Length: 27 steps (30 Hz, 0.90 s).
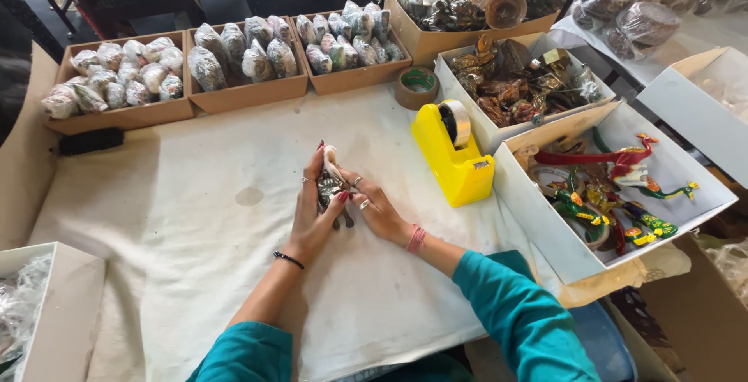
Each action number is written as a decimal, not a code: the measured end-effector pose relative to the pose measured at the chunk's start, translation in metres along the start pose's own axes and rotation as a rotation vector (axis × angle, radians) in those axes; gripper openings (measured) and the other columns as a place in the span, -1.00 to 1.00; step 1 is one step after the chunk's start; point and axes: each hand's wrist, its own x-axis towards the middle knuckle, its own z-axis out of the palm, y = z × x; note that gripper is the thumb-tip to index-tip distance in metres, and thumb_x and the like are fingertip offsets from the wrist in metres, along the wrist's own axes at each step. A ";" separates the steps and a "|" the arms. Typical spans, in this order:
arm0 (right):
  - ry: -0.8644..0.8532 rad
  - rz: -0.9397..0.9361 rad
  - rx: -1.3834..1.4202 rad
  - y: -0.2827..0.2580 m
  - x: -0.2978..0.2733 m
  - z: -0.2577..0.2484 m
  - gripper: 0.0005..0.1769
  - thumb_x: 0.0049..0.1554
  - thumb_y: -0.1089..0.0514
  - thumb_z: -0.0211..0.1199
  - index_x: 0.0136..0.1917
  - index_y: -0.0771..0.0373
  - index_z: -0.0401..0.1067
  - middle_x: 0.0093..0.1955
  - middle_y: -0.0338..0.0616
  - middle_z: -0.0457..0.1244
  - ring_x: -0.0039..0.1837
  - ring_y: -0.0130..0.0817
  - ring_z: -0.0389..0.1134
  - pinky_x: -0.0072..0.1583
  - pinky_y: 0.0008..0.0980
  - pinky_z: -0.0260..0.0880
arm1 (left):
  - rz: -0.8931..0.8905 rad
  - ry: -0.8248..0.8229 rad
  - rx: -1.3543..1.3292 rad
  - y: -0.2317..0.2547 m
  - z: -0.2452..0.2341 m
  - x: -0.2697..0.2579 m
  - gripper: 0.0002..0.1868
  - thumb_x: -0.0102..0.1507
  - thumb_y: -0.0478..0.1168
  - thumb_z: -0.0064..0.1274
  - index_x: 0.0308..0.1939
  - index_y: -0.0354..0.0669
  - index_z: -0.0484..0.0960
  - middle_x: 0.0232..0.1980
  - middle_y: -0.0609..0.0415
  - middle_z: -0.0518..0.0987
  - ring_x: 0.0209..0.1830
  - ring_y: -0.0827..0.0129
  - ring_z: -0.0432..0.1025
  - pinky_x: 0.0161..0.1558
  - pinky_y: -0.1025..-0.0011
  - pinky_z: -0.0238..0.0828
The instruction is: The person wipes a metal statuette by hand using a white cloth, cleaning various parts of the figure.
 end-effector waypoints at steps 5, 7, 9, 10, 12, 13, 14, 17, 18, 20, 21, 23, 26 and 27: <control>-0.075 -0.019 0.129 0.039 0.002 -0.009 -0.13 0.35 -0.31 -0.13 0.62 0.43 0.06 0.57 0.13 0.15 0.58 -0.20 0.14 0.55 -0.28 0.08 | 0.015 -0.065 0.069 -0.007 -0.003 0.003 -0.32 0.25 -0.27 0.06 0.46 -0.22 0.26 0.61 -0.22 0.21 0.65 0.03 0.07 0.57 0.17 -0.09; -0.103 -0.007 0.168 0.048 0.001 -0.012 -0.17 0.35 -0.26 -0.12 0.61 0.43 0.07 0.55 0.14 0.16 0.56 -0.22 0.15 0.54 -0.30 0.11 | 0.043 -0.073 0.141 -0.012 -0.003 0.005 -0.42 0.25 -0.26 0.10 0.36 -0.22 0.39 0.59 -0.22 0.25 0.66 -0.02 0.07 0.58 0.16 -0.09; 0.021 0.032 -0.116 0.055 -0.003 -0.010 -0.39 0.34 -0.01 -0.03 0.49 0.47 0.23 0.37 0.19 0.30 0.42 -0.22 0.32 0.43 -0.28 0.27 | -0.040 -0.056 0.081 -0.017 -0.003 0.003 -0.54 0.22 -0.17 0.18 0.15 -0.18 0.45 0.35 -0.14 0.34 0.44 0.04 0.29 0.45 0.19 0.18; 0.010 0.033 -0.112 0.039 -0.004 -0.006 -0.39 0.34 -0.01 -0.03 0.49 0.47 0.23 0.37 0.19 0.30 0.42 -0.22 0.32 0.43 -0.28 0.27 | -0.045 -0.046 0.085 -0.018 -0.002 0.001 -0.54 0.22 -0.17 0.18 0.15 -0.18 0.45 0.35 -0.14 0.34 0.44 0.04 0.29 0.45 0.19 0.18; 0.045 0.141 -0.108 0.006 -0.004 0.001 -0.42 0.16 0.28 -0.04 0.43 0.41 0.38 0.17 0.11 0.42 0.20 -0.28 0.41 0.28 -0.31 0.40 | 0.077 0.104 0.208 -0.020 0.002 -0.004 -0.58 0.22 -0.19 0.27 0.08 -0.20 0.47 0.20 -0.13 0.26 0.32 0.00 0.23 0.55 0.06 0.05; 0.033 0.142 -0.105 0.001 -0.006 0.005 -0.42 0.16 0.28 -0.04 0.43 0.41 0.38 0.17 0.11 0.42 0.20 -0.28 0.41 0.28 -0.31 0.40 | 0.072 0.114 0.212 -0.018 0.003 -0.006 -0.58 0.22 -0.19 0.27 0.08 -0.20 0.47 0.20 -0.13 0.26 0.32 0.00 0.23 0.55 0.06 0.05; 0.052 0.131 -0.136 -0.004 -0.006 0.008 -0.39 0.11 0.33 -0.01 0.43 0.39 0.34 0.14 0.07 0.40 0.14 -0.25 0.45 0.22 -0.33 0.45 | 0.071 0.199 0.286 -0.015 0.003 -0.006 -0.57 0.21 -0.19 0.30 0.07 -0.18 0.47 0.20 -0.13 0.25 0.33 -0.02 0.21 0.46 0.04 0.11; 0.035 -0.040 -0.309 -0.021 -0.009 0.013 -0.47 0.09 0.39 0.10 0.35 0.37 0.38 0.13 0.04 0.38 0.13 -0.13 0.46 0.21 -0.29 0.46 | -0.026 0.384 0.415 -0.024 0.002 -0.006 -0.55 0.20 -0.11 0.32 0.06 -0.14 0.48 0.20 -0.13 0.24 0.29 -0.02 0.20 0.32 0.05 0.16; 0.003 -0.200 -0.453 -0.028 -0.011 0.012 -0.60 0.13 0.41 0.18 0.26 0.38 0.45 0.14 0.05 0.38 0.18 -0.04 0.43 0.26 -0.24 0.42 | -0.121 0.477 0.464 -0.030 0.003 -0.005 -0.53 0.19 -0.05 0.31 0.05 -0.12 0.48 0.19 -0.12 0.25 0.24 -0.01 0.22 0.25 0.06 0.17; -0.083 -0.249 -0.580 -0.031 -0.012 0.017 -0.65 0.11 0.38 0.21 0.20 0.35 0.46 0.16 0.06 0.37 0.14 -0.02 0.42 0.21 -0.20 0.43 | -0.117 0.437 0.489 -0.030 -0.002 -0.006 -0.58 0.24 -0.03 0.25 0.08 -0.09 0.51 0.21 -0.11 0.27 0.25 -0.01 0.21 0.29 0.05 0.10; -0.166 -0.298 -0.706 -0.033 -0.012 0.019 -0.69 0.10 0.35 0.24 0.14 0.32 0.48 0.17 0.06 0.36 0.11 -0.01 0.41 0.16 -0.16 0.44 | -0.111 0.394 0.514 -0.029 -0.005 -0.006 -0.62 0.29 -0.01 0.18 0.10 -0.07 0.54 0.23 -0.09 0.29 0.26 -0.02 0.19 0.32 0.04 0.04; -0.142 -0.351 -0.762 -0.032 -0.007 0.018 -0.73 0.09 0.32 0.27 0.10 0.26 0.49 0.13 0.00 0.36 0.12 -0.06 0.42 0.18 -0.16 0.44 | -0.128 0.402 0.492 -0.032 -0.007 -0.004 -0.64 0.33 0.01 0.09 0.12 -0.03 0.55 0.25 -0.07 0.30 0.26 0.02 0.20 0.33 0.07 0.03; -0.118 -0.341 -0.872 -0.033 -0.001 0.013 -0.80 0.04 0.26 0.32 -0.01 0.21 0.51 0.06 -0.07 0.37 0.09 -0.11 0.41 0.16 -0.14 0.43 | -0.131 0.393 0.483 -0.039 -0.009 -0.005 -0.65 0.39 0.02 -0.06 0.19 0.02 0.56 0.31 -0.02 0.34 0.32 0.09 0.20 0.38 0.10 -0.03; -0.121 -0.287 -0.930 -0.034 0.002 0.011 -0.83 0.00 0.24 0.34 -0.08 0.23 0.53 0.02 -0.08 0.37 0.04 -0.12 0.40 0.13 -0.12 0.41 | -0.107 0.386 0.496 -0.041 -0.011 -0.005 -0.64 0.42 0.00 -0.11 0.23 0.04 0.55 0.34 0.00 0.37 0.38 0.12 0.21 0.42 0.10 -0.08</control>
